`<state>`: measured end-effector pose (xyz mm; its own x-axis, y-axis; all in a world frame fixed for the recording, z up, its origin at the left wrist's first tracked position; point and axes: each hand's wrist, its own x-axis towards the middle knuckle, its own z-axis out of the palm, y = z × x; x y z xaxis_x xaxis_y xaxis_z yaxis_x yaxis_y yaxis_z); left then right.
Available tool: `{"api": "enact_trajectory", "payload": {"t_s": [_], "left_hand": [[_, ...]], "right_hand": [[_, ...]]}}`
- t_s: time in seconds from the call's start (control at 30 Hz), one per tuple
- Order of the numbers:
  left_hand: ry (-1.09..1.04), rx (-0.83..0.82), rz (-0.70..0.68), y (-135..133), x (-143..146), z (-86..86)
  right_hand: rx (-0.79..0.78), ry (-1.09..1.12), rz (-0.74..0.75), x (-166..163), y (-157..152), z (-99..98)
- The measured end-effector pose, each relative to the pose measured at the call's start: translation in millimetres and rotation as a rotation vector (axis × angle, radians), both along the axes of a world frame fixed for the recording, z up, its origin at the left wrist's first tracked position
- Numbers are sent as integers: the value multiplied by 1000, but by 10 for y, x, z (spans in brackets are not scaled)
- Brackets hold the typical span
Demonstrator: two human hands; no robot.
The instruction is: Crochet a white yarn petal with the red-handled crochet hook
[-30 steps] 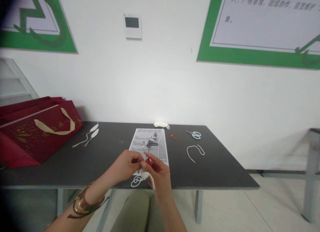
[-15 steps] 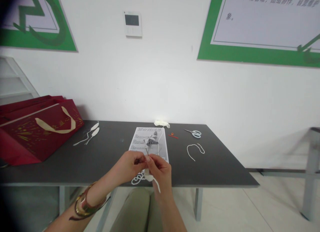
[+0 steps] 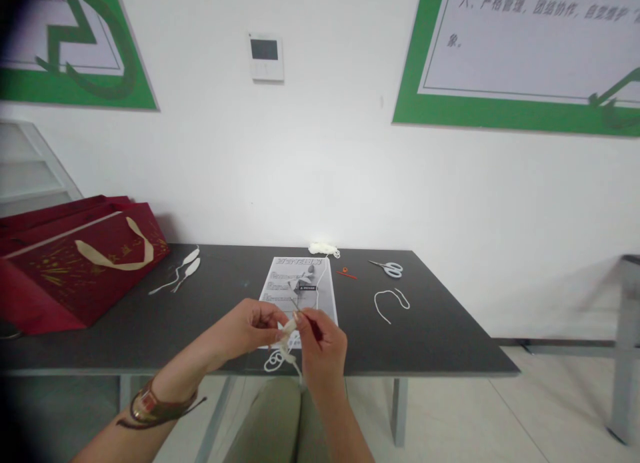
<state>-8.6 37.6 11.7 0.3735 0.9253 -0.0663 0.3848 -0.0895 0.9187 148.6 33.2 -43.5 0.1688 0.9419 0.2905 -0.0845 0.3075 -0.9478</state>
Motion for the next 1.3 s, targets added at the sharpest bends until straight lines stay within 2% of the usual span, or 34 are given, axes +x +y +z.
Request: {"api": "enact_trajectory", "payload": {"t_s": [0.23,0.37,0.5,0.57,0.63,0.73,0.83,0.93,1.03,1.17,1.23,1.3], "left_hand": [[56,90,-5,-60,59,-41],[36,57,-26,-76,46,-55],[-40,-1,58,-63,-42,-57],[-111,-70,87,-55,-99,-45],[-214,-178,57,-60,-154,-24],[-438,-329,-5,-97,-213,-7],[-666,-418,-7,-162,-238,-26],[-800,-452,-6,-252,-249,-32],[-870,-379,21,-363,-275,-13],[-844,-317,11,-469,-381,-90],[-728,-361,-63,-463,-492,-187],[-568,-378,-75,-410,-655,-287]], "right_hand": [[-84,68,87,-72,-11,8],[-103,64,112,-66,-22,38],[-45,-6,81,7,-6,75],[-3,-62,63,58,-5,88],[48,-128,35,110,-11,93],[148,-240,-17,177,-25,89],[267,-338,-66,226,-16,83],[372,-387,-142,268,40,79],[448,-391,-243,303,131,76],[494,-380,-318,324,238,102],[491,-371,-321,336,274,146],[475,-351,-311,364,300,219]]}}
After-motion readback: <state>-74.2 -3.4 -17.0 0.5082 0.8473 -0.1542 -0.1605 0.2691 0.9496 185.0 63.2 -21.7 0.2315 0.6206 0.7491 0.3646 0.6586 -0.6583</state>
